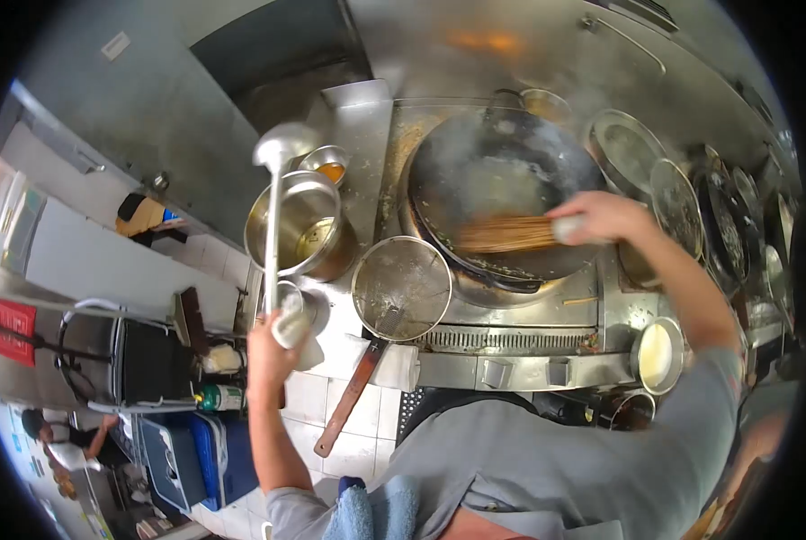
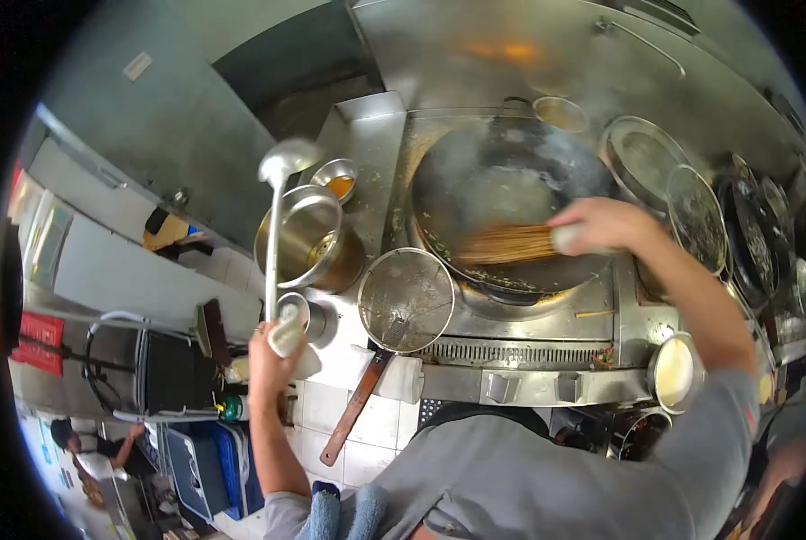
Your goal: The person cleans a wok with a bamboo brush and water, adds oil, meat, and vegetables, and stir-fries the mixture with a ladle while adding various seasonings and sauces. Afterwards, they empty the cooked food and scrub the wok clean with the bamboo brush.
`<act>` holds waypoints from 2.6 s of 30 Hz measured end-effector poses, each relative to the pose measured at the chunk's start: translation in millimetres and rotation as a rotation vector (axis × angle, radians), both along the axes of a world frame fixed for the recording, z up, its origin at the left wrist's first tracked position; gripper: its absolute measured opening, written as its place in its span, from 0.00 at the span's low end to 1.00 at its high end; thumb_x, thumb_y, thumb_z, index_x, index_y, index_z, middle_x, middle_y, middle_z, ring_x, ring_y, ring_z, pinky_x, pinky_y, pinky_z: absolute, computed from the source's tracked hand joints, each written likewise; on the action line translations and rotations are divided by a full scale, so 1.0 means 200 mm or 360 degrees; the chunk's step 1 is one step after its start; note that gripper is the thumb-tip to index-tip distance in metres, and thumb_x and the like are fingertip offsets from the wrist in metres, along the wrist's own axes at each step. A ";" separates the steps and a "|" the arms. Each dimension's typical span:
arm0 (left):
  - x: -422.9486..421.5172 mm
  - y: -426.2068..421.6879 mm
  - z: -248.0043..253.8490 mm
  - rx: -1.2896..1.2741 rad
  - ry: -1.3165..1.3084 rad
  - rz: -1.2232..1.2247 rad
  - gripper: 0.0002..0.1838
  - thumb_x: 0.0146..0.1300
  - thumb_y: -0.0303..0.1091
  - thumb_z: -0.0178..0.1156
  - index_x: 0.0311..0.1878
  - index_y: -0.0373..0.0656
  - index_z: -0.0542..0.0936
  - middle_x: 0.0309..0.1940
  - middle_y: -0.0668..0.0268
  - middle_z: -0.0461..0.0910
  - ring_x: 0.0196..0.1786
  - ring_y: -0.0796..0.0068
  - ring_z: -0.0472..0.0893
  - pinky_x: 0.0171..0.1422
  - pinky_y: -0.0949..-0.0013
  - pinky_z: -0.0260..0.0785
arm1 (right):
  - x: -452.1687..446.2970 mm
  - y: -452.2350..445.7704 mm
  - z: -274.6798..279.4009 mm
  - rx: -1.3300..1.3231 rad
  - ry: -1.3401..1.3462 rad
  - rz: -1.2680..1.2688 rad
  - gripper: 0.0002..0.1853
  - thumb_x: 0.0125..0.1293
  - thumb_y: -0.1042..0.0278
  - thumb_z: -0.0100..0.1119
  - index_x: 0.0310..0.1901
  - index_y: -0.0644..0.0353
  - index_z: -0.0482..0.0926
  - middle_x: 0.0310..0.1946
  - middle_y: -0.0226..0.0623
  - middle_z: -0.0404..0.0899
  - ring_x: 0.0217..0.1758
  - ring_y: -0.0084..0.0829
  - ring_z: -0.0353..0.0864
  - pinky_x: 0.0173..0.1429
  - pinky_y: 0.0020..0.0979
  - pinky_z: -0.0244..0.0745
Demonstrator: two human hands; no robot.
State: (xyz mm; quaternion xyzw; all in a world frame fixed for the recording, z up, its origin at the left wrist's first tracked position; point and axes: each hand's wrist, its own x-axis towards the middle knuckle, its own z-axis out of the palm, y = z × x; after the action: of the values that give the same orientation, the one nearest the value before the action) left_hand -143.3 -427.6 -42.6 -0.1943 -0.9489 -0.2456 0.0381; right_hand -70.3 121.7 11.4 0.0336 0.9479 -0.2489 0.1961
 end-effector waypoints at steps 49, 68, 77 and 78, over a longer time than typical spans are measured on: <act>0.49 1.36 -0.27 0.2176 -0.2774 0.0152 0.29 0.71 0.59 0.42 0.56 0.43 0.73 0.40 0.57 0.83 0.34 0.62 0.86 0.24 0.62 0.83 | -0.06 0.22 0.08 0.0019 0.0191 -0.0043 0.33 0.54 0.62 0.67 0.64 0.48 0.74 0.40 0.40 0.85 0.36 0.32 0.85 0.42 0.32 0.79; 0.10 1.58 -0.81 0.2058 -0.2139 0.0035 0.09 0.63 0.29 0.53 0.45 0.40 0.72 0.37 0.60 0.79 0.37 0.61 0.83 0.44 0.56 0.80 | 0.67 0.17 -0.08 -0.0202 0.0527 -0.0544 0.40 0.58 0.62 0.66 0.72 0.55 0.60 0.64 0.47 0.71 0.64 0.38 0.73 0.69 0.33 0.63; -0.05 1.21 -0.64 0.1557 -0.1342 -0.0151 0.12 0.57 0.25 0.54 0.45 0.34 0.74 0.36 0.64 0.77 0.36 0.71 0.78 0.40 0.66 0.71 | 1.05 -0.64 -0.69 -0.1845 0.0683 -0.1850 0.38 0.58 0.69 0.67 0.70 0.60 0.62 0.45 0.38 0.80 0.48 0.26 0.78 0.50 0.25 0.74; -0.04 1.22 -0.64 0.1546 -0.1310 -0.0152 0.12 0.57 0.25 0.54 0.45 0.34 0.74 0.36 0.64 0.77 0.36 0.71 0.78 0.40 0.66 0.71 | 1.06 -0.69 -0.73 -0.1830 0.0709 -0.1883 0.39 0.57 0.69 0.67 0.71 0.60 0.61 0.46 0.38 0.80 0.48 0.27 0.78 0.51 0.26 0.73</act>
State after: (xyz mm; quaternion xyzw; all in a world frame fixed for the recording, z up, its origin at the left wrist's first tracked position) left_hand -151.5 -184.2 -169.8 -0.0867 -0.6567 -0.7038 -0.2568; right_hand 142.1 -16.2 -135.3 0.3685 0.5172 -0.7534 -0.1704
